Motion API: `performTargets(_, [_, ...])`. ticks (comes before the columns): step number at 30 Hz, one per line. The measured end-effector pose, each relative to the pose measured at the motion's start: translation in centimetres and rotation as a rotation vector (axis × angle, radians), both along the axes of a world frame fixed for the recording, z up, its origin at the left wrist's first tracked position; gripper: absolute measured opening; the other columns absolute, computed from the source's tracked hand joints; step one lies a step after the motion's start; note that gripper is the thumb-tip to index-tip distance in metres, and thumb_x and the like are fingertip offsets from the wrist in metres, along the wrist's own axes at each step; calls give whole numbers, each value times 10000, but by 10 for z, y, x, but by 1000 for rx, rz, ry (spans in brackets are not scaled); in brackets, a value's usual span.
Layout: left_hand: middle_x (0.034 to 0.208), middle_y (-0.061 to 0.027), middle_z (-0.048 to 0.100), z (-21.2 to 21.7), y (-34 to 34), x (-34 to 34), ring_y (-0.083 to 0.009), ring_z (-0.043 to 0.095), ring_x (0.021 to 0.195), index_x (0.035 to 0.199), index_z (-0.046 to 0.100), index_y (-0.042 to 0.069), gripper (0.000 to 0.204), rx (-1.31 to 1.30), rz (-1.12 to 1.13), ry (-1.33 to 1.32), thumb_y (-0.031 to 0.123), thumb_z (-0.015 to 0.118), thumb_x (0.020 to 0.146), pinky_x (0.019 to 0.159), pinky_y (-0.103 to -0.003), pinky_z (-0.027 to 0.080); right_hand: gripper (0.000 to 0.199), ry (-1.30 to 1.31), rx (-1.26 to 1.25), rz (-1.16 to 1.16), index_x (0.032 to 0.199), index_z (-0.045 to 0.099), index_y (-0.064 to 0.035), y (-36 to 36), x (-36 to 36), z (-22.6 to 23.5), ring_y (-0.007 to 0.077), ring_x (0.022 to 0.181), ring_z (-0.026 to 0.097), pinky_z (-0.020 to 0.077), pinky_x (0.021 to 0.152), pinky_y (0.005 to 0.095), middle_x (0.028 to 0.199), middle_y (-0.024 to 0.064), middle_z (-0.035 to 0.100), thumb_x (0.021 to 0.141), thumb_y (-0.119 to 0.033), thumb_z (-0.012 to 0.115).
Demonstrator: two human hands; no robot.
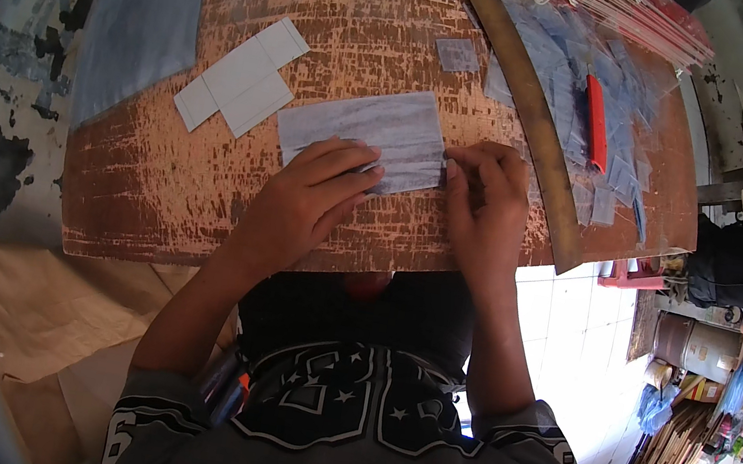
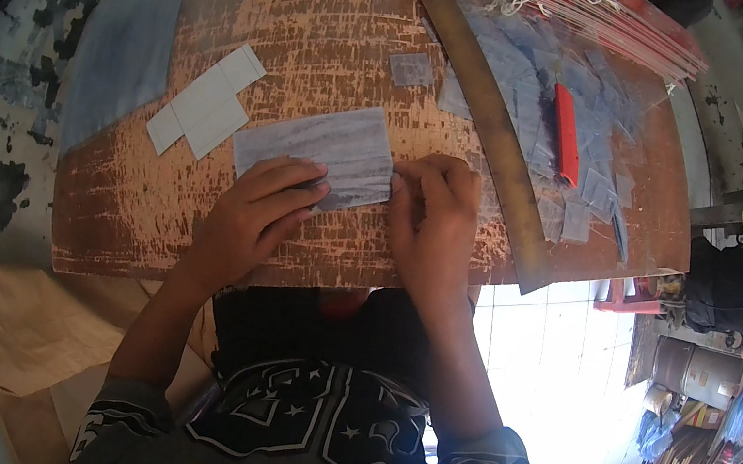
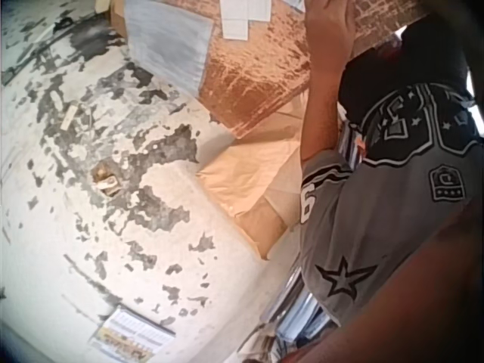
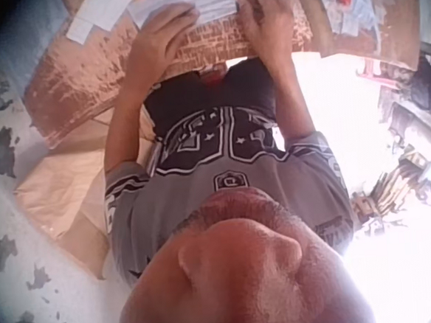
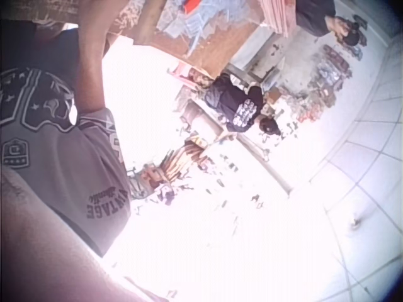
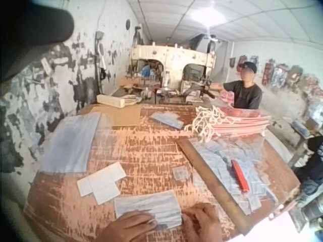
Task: The person uses a ruler and a red utility knife to cut a rectangular piece of translucent material on a wooden workbench. They align the ruler, score the material, and then snap it to separate the pieces. The person repeats this process to cut the material into smaller strips.
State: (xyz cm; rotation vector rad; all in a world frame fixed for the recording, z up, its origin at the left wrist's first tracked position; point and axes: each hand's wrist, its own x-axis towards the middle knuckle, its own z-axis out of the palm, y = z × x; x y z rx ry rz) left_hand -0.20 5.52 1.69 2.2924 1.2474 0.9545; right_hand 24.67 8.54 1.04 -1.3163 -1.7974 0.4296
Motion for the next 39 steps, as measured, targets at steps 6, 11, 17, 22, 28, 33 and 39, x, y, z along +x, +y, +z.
performTargets(6, [1395, -107, 725, 0, 1, -1, -334, 654, 1346, 1288, 773, 24, 333, 2, 2, 7, 76, 786, 960, 1136, -459, 555, 148, -69, -4, 8, 1139, 790, -11, -1, 2, 5, 253, 1005, 706, 589, 828, 345, 1164, 133, 661, 1004, 6, 731])
performTargets(11, [1398, -107, 725, 1, 0, -1, -335, 653, 1350, 1287, 774, 25, 331, -11, 6, 5, 76, 785, 960, 1135, -457, 555, 152, -51, 4, 19, 1140, 792, -13, -1, 2, 5, 249, 1005, 707, 584, 815, 340, 1164, 131, 663, 1001, 7, 734])
performTargets(17, [1423, -93, 720, 2, -1, -1, -327, 651, 1351, 1324, 781, 40, 356, -46, 12, 9, 66, 775, 969, 1164, -467, 535, 169, 26, -18, 2, 1094, 784, -29, -1, 0, 4, 340, 1034, 637, 533, 843, 437, 1101, 140, 678, 934, 12, 748])
performTargets(22, [1405, -99, 722, 5, -1, 2, -321, 652, 1353, 1290, 776, 26, 343, -6, 14, 12, 61, 794, 949, 1132, -455, 564, 170, 35, 34, 10, 1100, 784, -35, 0, 1, 0, 357, 1039, 636, 529, 879, 451, 1109, 142, 675, 937, 2, 748])
performTargets(28, [1439, -103, 713, 4, -1, 1, -331, 652, 1352, 1323, 778, 29, 356, -25, 9, 11, 68, 775, 968, 1152, -471, 535, 189, -28, 44, 3, 1121, 796, -56, -2, -2, 7, 363, 1054, 630, 529, 933, 462, 1152, 136, 692, 937, -25, 764])
performTargets(33, [1391, -105, 723, 7, 0, 1, -314, 661, 1342, 1286, 775, 24, 344, 2, 7, -12, 63, 801, 945, 1121, -451, 571, 210, -159, 115, 57, 1132, 818, -80, -6, -7, 13, 352, 1092, 637, 528, 958, 469, 1208, 97, 739, 928, -46, 783])
performTargets(39, [1430, -111, 717, -3, -1, 0, -321, 651, 1370, 1337, 771, 39, 356, -18, 10, -36, 93, 775, 985, 1157, -455, 540, 199, -222, 152, 88, 1109, 836, -103, -3, -6, 6, 323, 1111, 656, 519, 949, 467, 1183, 44, 775, 916, -74, 801])
